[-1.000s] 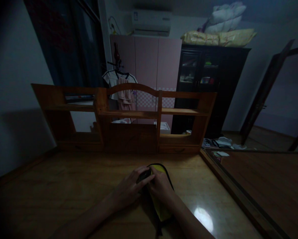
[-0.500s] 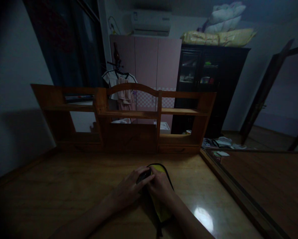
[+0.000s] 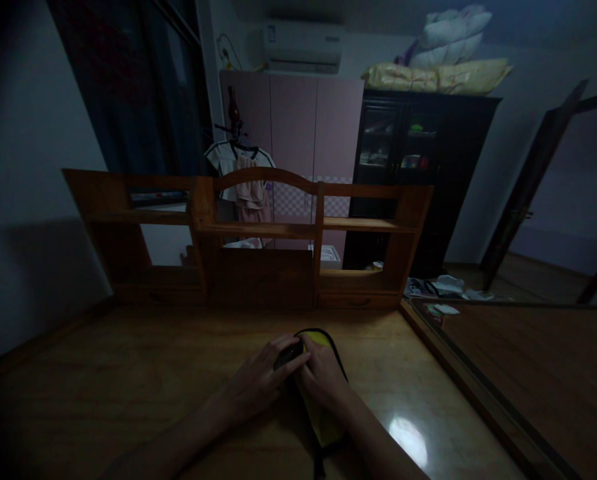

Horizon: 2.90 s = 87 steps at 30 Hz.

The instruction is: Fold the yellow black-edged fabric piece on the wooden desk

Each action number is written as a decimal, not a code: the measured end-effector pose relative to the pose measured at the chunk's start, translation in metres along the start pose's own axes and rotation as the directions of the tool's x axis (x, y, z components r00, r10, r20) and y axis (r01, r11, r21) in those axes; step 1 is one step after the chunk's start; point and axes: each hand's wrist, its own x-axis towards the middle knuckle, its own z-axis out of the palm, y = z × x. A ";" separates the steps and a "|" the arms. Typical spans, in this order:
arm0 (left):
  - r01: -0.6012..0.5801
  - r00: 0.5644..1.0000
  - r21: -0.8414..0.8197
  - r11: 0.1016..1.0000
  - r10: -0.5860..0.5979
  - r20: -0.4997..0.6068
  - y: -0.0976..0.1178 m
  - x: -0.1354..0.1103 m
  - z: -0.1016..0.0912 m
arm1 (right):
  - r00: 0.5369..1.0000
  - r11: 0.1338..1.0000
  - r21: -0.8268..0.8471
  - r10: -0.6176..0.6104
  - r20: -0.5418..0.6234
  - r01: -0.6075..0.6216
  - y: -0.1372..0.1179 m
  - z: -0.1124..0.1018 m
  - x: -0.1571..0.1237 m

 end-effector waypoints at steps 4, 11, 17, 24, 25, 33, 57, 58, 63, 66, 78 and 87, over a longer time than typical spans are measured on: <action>0.004 1.000 -0.021 1.000 -0.004 0.012 0.001 0.001 -0.003 | 1.000 1.000 0.002 -0.009 0.002 0.009 -0.001 0.001 0.000; 0.012 1.000 -0.027 1.000 -0.011 0.028 0.002 0.001 -0.003 | 1.000 0.999 -0.039 0.006 0.007 -0.006 0.004 0.003 0.000; 0.020 0.999 -0.029 0.999 -0.019 0.037 0.002 0.002 -0.004 | 1.000 0.998 -0.060 0.008 0.017 -0.007 0.007 0.004 -0.001; 0.015 1.000 -0.029 0.999 -0.015 0.015 0.003 0.003 -0.006 | 1.000 0.999 -0.032 -0.018 0.009 0.018 0.005 0.000 -0.002; 0.014 1.000 -0.030 0.999 -0.013 0.018 0.004 0.003 -0.007 | 1.000 0.999 -0.032 -0.017 0.011 0.017 0.004 -0.001 -0.002; 0.023 1.000 -0.012 1.000 -0.022 0.022 0.003 0.003 -0.008 | 1.000 0.997 -0.073 -0.014 0.018 0.015 0.001 0.000 0.000; 0.040 0.997 -0.039 0.998 -0.037 0.069 0.000 0.001 -0.003 | 0.996 0.997 -0.079 0.020 -0.087 -0.027 0.012 0.006 0.001; 0.043 0.997 -0.040 0.998 -0.040 0.070 0.000 0.000 -0.002 | 0.996 0.997 -0.077 0.019 -0.088 -0.026 0.011 0.006 0.001; 0.036 0.997 -0.023 0.999 -0.034 0.065 -0.001 -0.001 -0.001 | 0.996 0.999 -0.039 -0.014 -0.089 0.010 0.004 0.005 0.001; 0.032 0.998 -0.001 0.999 -0.032 0.054 0.000 0.000 -0.002 | 0.997 0.998 0.015 -0.056 -0.057 0.057 -0.001 0.004 0.001; 0.036 0.997 -0.013 0.999 -0.035 0.064 -0.003 -0.002 0.001 | 0.997 0.988 0.135 -0.072 0.004 0.070 0.001 0.003 0.003; 0.030 0.998 -0.039 0.999 -0.028 0.054 -0.001 0.001 -0.004 | 0.999 0.997 0.071 0.022 -0.042 -0.019 0.011 0.008 0.003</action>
